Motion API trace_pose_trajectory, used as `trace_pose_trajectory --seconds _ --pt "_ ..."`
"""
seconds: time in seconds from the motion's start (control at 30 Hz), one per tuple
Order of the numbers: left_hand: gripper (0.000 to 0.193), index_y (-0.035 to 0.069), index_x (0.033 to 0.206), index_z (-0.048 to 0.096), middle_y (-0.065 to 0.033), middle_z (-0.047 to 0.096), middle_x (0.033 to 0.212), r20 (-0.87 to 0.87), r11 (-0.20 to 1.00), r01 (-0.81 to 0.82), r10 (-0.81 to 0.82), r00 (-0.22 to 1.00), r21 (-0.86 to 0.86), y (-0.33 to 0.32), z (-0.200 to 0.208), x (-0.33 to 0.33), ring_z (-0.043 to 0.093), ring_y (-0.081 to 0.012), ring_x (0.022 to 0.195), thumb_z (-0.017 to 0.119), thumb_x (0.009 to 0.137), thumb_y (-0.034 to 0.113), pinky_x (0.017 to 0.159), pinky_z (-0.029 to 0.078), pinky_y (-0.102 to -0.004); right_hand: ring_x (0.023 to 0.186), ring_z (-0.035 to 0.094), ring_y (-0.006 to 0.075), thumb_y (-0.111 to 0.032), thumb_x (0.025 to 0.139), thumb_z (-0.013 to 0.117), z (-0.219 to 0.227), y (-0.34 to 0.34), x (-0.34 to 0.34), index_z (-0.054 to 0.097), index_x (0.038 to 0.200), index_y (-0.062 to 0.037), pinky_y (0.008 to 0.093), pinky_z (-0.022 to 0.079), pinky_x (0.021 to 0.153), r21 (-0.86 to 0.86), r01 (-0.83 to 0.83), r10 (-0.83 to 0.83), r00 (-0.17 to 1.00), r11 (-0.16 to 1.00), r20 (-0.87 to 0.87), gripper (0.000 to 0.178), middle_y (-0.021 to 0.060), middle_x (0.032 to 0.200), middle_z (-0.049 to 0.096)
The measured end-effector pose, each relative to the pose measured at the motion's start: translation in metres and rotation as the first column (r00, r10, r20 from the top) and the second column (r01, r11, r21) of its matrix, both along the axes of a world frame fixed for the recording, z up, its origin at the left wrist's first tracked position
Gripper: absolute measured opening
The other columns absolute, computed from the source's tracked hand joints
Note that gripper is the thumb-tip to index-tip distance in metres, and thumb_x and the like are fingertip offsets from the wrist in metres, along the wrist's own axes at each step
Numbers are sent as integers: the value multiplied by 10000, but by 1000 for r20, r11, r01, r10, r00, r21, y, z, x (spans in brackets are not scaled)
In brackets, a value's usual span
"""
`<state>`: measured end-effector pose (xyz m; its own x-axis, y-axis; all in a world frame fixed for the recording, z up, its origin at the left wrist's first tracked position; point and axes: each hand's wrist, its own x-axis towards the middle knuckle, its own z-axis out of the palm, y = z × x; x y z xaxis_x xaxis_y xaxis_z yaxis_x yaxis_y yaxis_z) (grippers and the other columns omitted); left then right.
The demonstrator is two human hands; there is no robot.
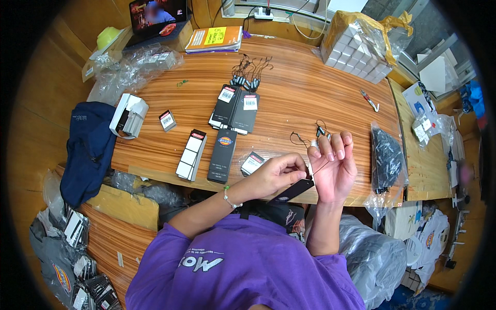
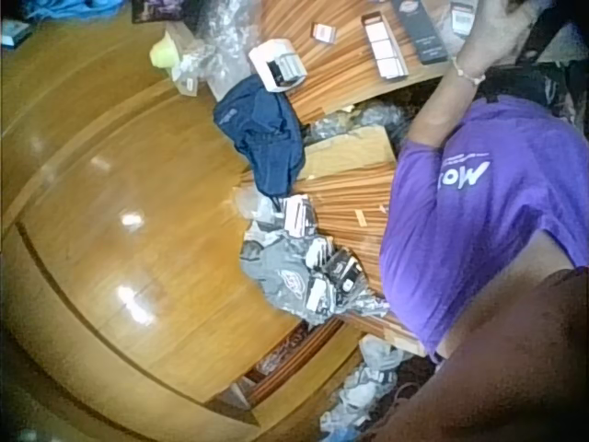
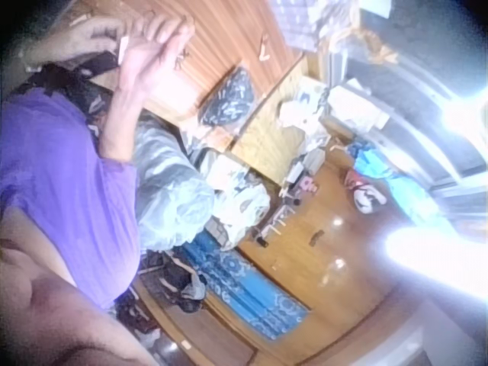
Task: The person attaches small black electronic components to rectangular cardboard tags using thin black cords. They repeatedly pick up a component, thread the cord through a hole in the tag, and place the assembled unit on the table. The person handles multiple components and tags throughout the clip.
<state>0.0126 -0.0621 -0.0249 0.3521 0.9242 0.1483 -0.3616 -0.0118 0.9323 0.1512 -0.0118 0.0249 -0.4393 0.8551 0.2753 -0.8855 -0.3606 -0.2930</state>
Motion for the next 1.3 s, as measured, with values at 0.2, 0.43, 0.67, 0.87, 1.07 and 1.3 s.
trace_pose_trajectory --seconds 0.2,0.43,0.67,0.87,1.07,1.3 --pt "132 -10 981 518 -44 553 941 152 990 85 -67 986 -113 0 9 9 539 -106 916 553 873 57 821 442 -255 686 401 132 -190 911 506 0 1 0 464 956 -125 324 362 718 28 48 -48 999 998 19 90 -12 705 426" --pt "159 3 917 556 -28 575 877 -134 999 -14 7 991 -50 0 9 2 558 -92 821 648 810 76 718 463 -238 643 382 120 -190 917 493 0 3 -2 464 958 -120 303 336 677 62 94 -92 995 994 -47 85 -14 688 417" --pt "134 4 833 619 -60 612 786 -401 772 -394 609 685 500 3 45 -29 588 -145 744 691 722 20 659 467 -260 576 422 104 -104 883 509 6 -8 15 495 876 -33 240 350 546 381 184 -363 801 906 477 73 49 686 495" --pt "141 9 857 649 -69 632 828 -385 784 -396 592 708 478 0 59 -37 594 -147 774 676 719 -9 663 474 -266 690 542 108 8 831 558 11 -19 0 535 901 9 237 432 652 369 116 -364 585 922 725 74 70 781 589" --pt "168 -11 940 640 -58 638 867 -185 879 -453 475 860 149 -5 55 -36 589 -96 769 642 773 -25 661 485 -218 721 522 85 62 798 553 9 -22 -3 453 1048 -1 208 400 693 491 97 -466 517 866 718 276 37 780 543" --pt "161 -29 961 624 -58 637 870 -77 940 -340 342 937 39 -5 52 -39 596 -84 765 622 801 -17 679 494 -206 701 480 65 75 777 510 12 -24 -5 397 1089 -15 194 368 667 461 -31 -375 537 887 756 344 13 738 495"
